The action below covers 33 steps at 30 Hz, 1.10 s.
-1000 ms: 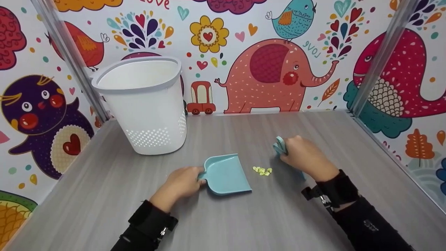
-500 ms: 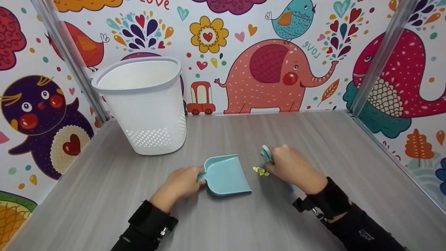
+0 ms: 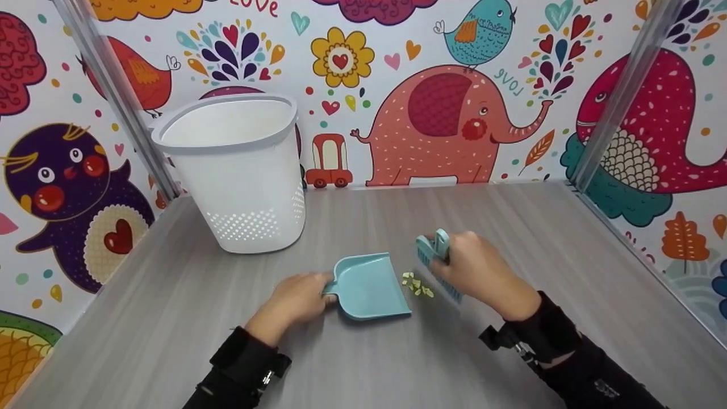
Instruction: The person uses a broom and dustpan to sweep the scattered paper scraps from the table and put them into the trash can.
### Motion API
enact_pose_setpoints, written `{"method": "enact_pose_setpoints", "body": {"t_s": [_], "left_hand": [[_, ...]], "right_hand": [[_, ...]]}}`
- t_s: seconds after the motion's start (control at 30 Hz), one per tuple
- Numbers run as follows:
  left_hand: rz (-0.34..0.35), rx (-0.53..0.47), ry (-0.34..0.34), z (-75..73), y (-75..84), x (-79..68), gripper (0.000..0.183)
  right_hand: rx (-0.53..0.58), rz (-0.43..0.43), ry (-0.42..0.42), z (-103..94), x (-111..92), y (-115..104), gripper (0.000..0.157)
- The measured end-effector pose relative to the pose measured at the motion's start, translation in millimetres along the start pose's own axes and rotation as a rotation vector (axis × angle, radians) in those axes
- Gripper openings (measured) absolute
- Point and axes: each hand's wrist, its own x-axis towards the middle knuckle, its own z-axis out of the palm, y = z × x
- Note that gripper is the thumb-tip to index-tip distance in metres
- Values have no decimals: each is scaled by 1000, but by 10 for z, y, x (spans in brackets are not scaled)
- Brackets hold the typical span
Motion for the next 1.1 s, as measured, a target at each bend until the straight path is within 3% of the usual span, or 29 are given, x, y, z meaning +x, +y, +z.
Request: {"method": "enact_pose_setpoints", "body": {"t_s": [0.13, 0.3, 0.47, 0.67, 0.93, 1.1], "left_hand": [[1, 8, -7, 2, 5, -9, 30], [9, 17, 0, -3, 1, -12, 12], [8, 13, 12, -14, 5, -19, 21], [-10, 7, 5, -9, -3, -14, 12], [-10, 10, -5, -8, -3, 0, 17], [-23, 10, -10, -13, 5, -5, 13]], "right_hand": [[-16, 21, 12, -49, 14, 79, 22], [-53, 85, -22, -105, 44, 153, 11], [-159, 148, -36, -153, 79, 264, 29], [-273, 123, -63, -98, 70, 409, 26], [-227, 98, -94, 27, 41, 270, 26], [-187, 38, -79, 126, 23, 128, 39]]}}
